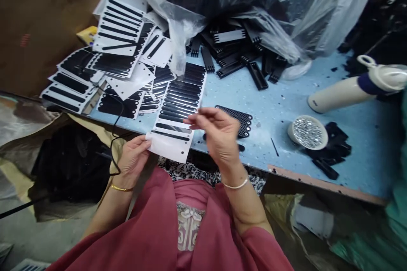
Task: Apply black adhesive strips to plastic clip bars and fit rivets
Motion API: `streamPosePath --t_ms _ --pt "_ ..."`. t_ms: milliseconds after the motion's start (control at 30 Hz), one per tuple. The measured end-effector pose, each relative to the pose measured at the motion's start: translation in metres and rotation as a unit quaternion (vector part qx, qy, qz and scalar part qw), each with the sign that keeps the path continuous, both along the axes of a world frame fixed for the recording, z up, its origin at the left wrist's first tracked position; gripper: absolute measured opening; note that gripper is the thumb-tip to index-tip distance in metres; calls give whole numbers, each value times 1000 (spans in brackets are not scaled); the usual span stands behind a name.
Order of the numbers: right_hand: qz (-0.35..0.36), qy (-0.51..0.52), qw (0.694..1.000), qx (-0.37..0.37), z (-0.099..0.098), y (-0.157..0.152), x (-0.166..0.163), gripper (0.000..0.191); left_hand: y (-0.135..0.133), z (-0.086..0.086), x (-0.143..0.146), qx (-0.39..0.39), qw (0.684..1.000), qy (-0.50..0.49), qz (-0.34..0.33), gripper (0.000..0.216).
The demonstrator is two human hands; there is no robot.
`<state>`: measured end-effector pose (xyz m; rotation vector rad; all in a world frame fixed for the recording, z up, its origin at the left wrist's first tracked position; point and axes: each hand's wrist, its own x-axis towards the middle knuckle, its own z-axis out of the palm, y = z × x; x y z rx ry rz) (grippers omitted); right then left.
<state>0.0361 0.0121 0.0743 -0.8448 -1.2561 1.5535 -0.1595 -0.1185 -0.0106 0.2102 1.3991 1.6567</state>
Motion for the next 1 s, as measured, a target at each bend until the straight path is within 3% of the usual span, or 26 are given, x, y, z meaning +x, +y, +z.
streamPosePath --t_ms 100,167,300,333,367,433,533,633,767,933,1000 --pt "-111 -58 987 99 17 14 55 16 -4 -8 -3 -24 995 101 -6 32" --pt "-142 -100 972 160 17 19 86 17 -10 -9 -6 -49 968 246 -2 32" --pt "-140 -227 931 249 0 14 123 18 -17 2 -9 -97 819 565 31 35" --pt "-126 -265 916 274 -4 11 127 18 -16 8 -5 -91 793 601 35 34" --pt "-107 -296 901 299 -8 7 129 18 -14 15 1 -75 788 611 26 31" --pt "-69 -331 875 346 -14 0 127 18 -3 30 22 -21 833 552 -30 24" --pt "-44 -363 836 410 -22 -11 118 16 25 50 66 44 910 359 -205 20" --pt "-37 -405 796 449 -27 -19 110 16 55 60 102 82 923 204 -316 24" --pt "-28 -419 783 459 -28 -22 110 17 78 63 120 84 926 99 -356 23" --pt "-77 -366 805 461 -27 -12 126 32 88 59 115 62 941 46 -330 24" --pt "-77 -364 812 450 -29 -8 133 26 91 58 111 60 944 44 -322 23"
